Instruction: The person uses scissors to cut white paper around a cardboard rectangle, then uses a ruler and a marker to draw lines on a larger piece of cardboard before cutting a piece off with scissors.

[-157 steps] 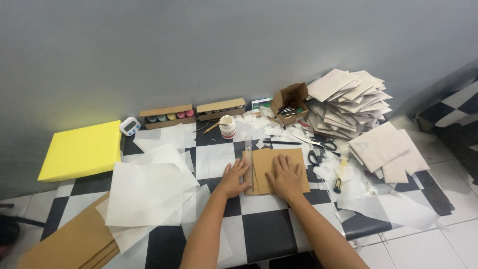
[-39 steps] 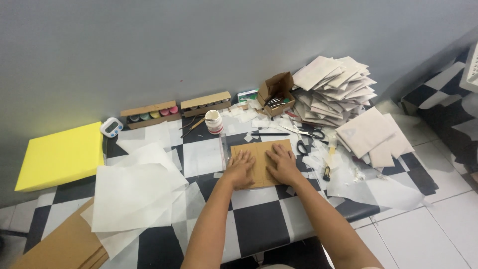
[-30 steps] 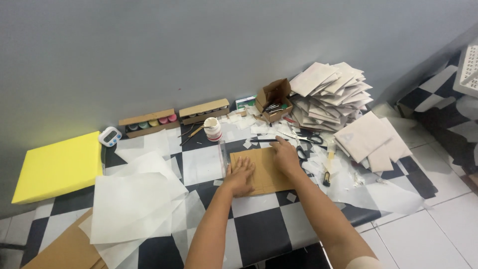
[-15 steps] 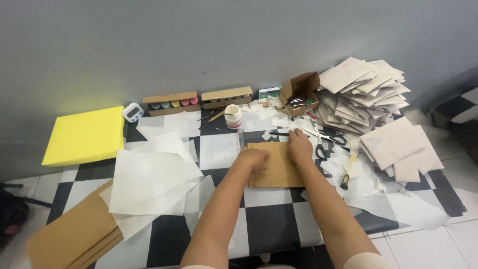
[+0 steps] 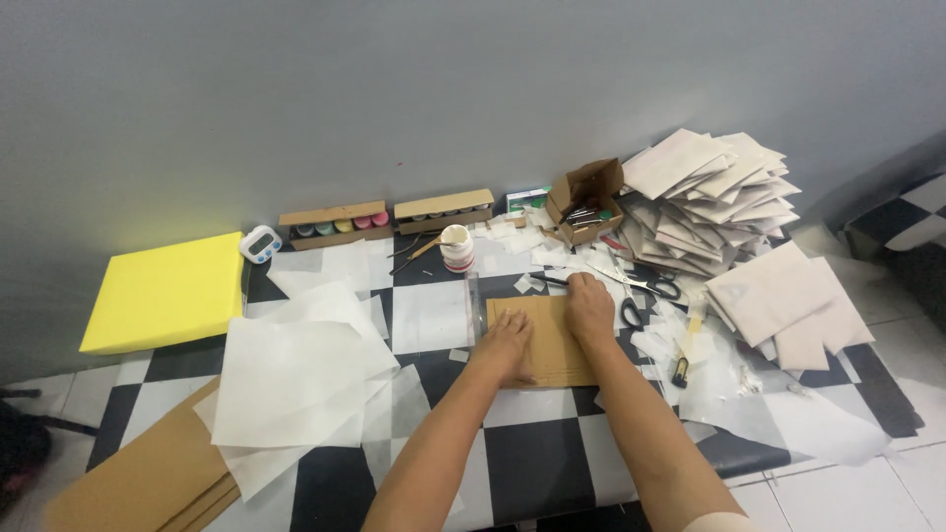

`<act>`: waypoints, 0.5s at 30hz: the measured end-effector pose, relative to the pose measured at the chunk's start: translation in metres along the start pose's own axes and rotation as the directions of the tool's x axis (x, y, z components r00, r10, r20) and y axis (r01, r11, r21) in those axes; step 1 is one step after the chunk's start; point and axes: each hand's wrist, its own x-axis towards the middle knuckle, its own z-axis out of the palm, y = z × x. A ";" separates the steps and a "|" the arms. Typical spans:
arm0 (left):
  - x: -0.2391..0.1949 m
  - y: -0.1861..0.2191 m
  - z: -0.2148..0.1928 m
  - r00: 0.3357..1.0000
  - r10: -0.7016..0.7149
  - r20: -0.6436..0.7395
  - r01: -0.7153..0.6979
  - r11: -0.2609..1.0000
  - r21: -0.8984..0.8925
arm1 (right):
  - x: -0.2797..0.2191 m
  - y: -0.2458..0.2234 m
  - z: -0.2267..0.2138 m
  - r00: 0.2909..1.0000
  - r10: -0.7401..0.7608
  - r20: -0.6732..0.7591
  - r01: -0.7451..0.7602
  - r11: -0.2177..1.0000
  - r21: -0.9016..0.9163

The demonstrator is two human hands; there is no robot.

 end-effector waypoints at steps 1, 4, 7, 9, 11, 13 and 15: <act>0.001 -0.001 0.002 1.000 0.004 -0.001 -0.004 1.000 -0.005 | -0.001 -0.001 -0.002 1.000 -0.003 -0.005 0.003 1.000 -0.006; -0.002 0.005 -0.007 0.999 -0.024 0.023 0.025 0.999 -0.025 | -0.002 -0.002 -0.006 0.999 -0.014 -0.036 0.015 1.000 0.012; 0.003 0.001 0.001 1.000 -0.015 0.002 0.015 0.999 -0.044 | 0.000 0.004 0.006 0.999 -0.030 -0.044 0.030 1.000 -0.004; 0.002 0.003 -0.001 1.000 -0.014 0.006 0.014 1.000 -0.025 | -0.003 0.000 -0.003 0.998 -0.039 -0.057 0.039 0.999 0.005; 0.002 0.002 -0.006 1.000 -0.010 0.010 0.010 1.000 0.001 | -0.002 -0.003 -0.005 0.996 -0.043 -0.074 0.045 0.999 0.016; 0.001 0.003 -0.009 1.000 -0.016 0.024 0.015 0.999 0.032 | -0.002 0.000 -0.001 0.986 -0.116 -0.119 0.110 0.993 -0.051; -0.006 0.009 -0.016 0.998 -0.035 0.056 0.032 0.999 0.043 | 0.005 0.012 0.003 0.960 -0.173 -0.222 0.171 0.985 -0.031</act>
